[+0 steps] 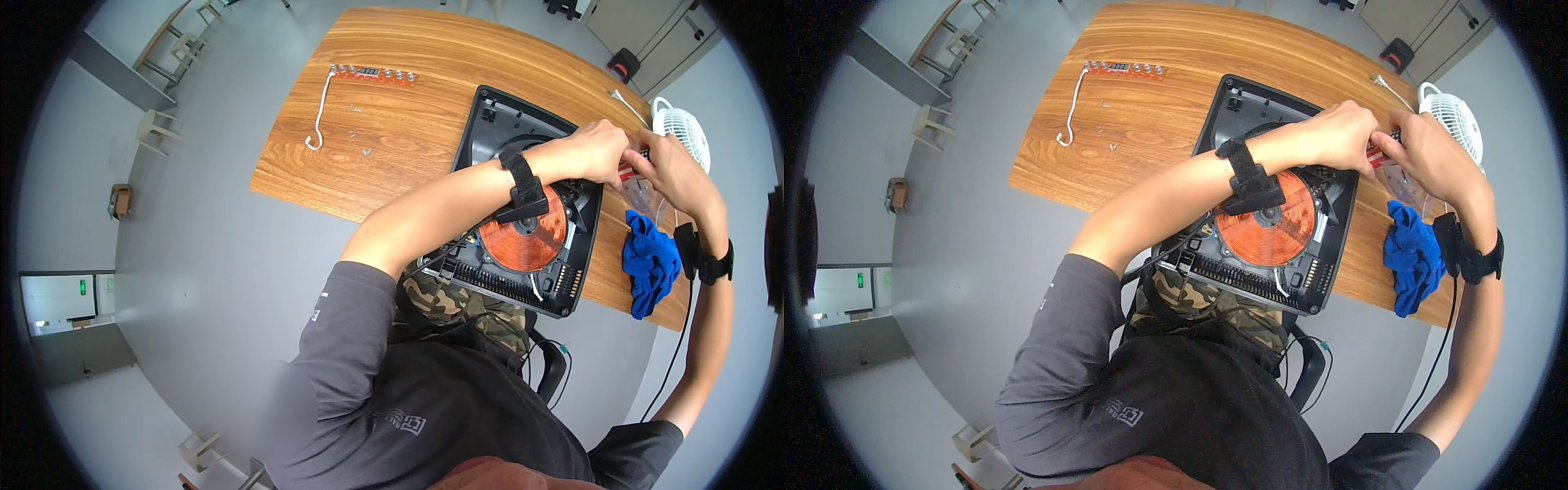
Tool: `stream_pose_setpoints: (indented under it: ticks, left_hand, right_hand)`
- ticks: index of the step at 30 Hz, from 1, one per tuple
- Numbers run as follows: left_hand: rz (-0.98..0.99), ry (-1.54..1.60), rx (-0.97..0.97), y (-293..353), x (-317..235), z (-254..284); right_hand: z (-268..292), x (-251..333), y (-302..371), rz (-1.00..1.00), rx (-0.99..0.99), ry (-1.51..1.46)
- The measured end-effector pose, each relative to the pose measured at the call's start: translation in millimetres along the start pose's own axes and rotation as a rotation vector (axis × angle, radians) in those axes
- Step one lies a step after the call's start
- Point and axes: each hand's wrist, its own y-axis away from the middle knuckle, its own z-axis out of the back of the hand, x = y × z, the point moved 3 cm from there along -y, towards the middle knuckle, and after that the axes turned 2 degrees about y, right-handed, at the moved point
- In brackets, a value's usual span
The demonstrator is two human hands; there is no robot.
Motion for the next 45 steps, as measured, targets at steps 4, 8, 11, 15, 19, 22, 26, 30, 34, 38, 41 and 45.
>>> stream_pose_setpoints:
  ticks: [4,8,11,15,19,22,26,30,34,38,41,45]
  left_hand:
    - [0.016,0.008,-0.047,0.4,2.7,-3.3]
    - [0.071,0.000,-0.060,2.7,6.4,2.5]
    - [0.081,-0.031,-0.026,1.7,4.0,3.9]
    - [0.116,-0.019,0.029,0.4,5.8,5.0]
    - [0.095,0.029,0.002,-2.6,14.4,-2.6]
    - [0.036,0.087,-0.020,0.8,17.4,-4.2]
    - [0.015,0.147,-0.099,2.7,14.8,-8.8]
    - [0.005,0.094,-0.097,0.9,14.8,-7.0]
    - [0.023,0.026,-0.080,2.5,15.4,-1.4]
    - [0.008,0.031,-0.066,4.6,13.1,0.3]
    - [-0.076,-0.048,-0.011,-6.1,15.5,-4.2]
    - [-0.230,-0.032,0.046,7.9,20.2,10.0]
  right_hand:
    - [6.9,3.8,6.2,0.053,-0.014,-0.064]
    - [15.6,3.7,8.3,0.189,-0.033,-0.046]
    - [7.9,-3.7,0.6,0.122,0.044,-0.022]
    - [8.1,4.1,-7.3,0.071,0.021,0.022]
    - [10.9,5.5,-16.2,-0.041,0.084,-0.053]
    - [8.7,-0.1,-11.8,-0.059,0.087,-0.088]
    - [13.1,7.2,-2.0,-0.141,0.089,-0.148]
    - [8.6,1.3,0.9,-0.010,-0.045,-0.044]
    - [10.0,10.6,6.5,0.107,-0.125,-0.070]
    - [11.5,10.5,3.2,0.057,-0.016,-0.005]
    - [12.0,10.5,-0.8,0.046,-0.017,0.008]
    - [1.8,-0.7,-9.0,0.061,-0.082,0.069]
